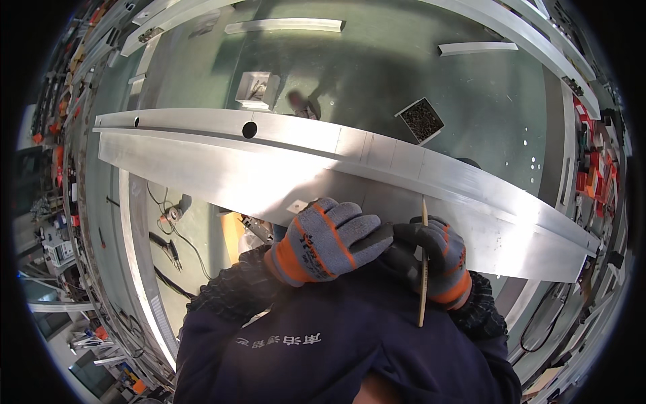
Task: The person measures and marks a long aluminum profile using a tape measure, pencil, and metal square. They repeatedly position the square, draw lines, and flip the profile to mark both sides in a workshop setting.
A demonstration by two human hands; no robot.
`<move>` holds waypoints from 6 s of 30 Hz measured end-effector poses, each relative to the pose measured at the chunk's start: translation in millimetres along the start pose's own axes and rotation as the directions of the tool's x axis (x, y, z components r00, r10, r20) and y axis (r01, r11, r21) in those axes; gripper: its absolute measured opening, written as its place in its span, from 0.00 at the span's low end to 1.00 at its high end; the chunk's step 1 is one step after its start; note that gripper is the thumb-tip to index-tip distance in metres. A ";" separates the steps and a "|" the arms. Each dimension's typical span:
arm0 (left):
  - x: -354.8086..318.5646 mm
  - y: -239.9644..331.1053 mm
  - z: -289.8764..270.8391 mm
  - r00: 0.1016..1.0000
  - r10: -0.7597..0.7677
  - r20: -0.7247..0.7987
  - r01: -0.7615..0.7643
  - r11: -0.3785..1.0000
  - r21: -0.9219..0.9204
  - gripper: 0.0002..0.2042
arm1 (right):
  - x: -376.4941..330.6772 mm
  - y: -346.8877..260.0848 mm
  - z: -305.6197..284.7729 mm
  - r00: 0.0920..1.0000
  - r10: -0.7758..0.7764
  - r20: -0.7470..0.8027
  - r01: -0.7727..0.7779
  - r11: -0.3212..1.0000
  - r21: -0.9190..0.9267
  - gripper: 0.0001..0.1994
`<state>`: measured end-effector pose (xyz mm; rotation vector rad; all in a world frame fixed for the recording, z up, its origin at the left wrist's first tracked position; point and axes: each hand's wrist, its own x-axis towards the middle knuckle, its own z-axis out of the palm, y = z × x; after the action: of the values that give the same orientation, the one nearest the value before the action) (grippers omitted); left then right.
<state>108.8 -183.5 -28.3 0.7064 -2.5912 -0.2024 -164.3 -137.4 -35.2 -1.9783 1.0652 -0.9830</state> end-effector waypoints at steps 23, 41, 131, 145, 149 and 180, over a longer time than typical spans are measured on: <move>-32.0 -58.9 -39.9 0.886 -0.417 0.201 0.463 0.792 -0.397 0.39 | 11.2 7.3 -37.8 0.999 0.047 -0.025 -0.049 0.995 -0.086 0.20; -47.2 -59.6 -36.2 0.807 -0.568 0.161 0.580 0.713 -0.394 0.31 | 23.5 3.4 -26.4 0.996 0.061 0.064 -0.033 0.928 -0.371 0.34; 33.0 -171.9 7.3 0.700 -0.477 0.531 0.714 0.458 -0.529 0.13 | 56.3 92.7 -57.2 0.911 0.407 -0.064 -0.402 0.846 -0.349 0.08; 25.2 -150.4 -5.2 0.917 -0.356 0.180 0.394 0.730 -0.559 0.09 | 47.7 92.7 -62.9 0.991 0.093 -0.096 -0.113 0.967 -0.226 0.11; 23.4 -149.3 -18.9 0.982 -0.159 0.100 0.179 0.957 -0.229 0.13 | 50.4 81.6 -61.6 0.998 0.033 -0.046 -0.046 0.951 -0.306 0.15; 60.5 -32.8 9.3 0.883 -0.292 -0.367 0.164 0.925 -0.342 0.13 | 91.6 9.8 -17.5 0.826 0.398 -0.399 -0.293 0.908 0.300 0.11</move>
<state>72.6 -242.3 -21.8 0.8392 -2.0128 -0.4617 -147.9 -225.5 -7.6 -1.3276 1.4336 -1.3252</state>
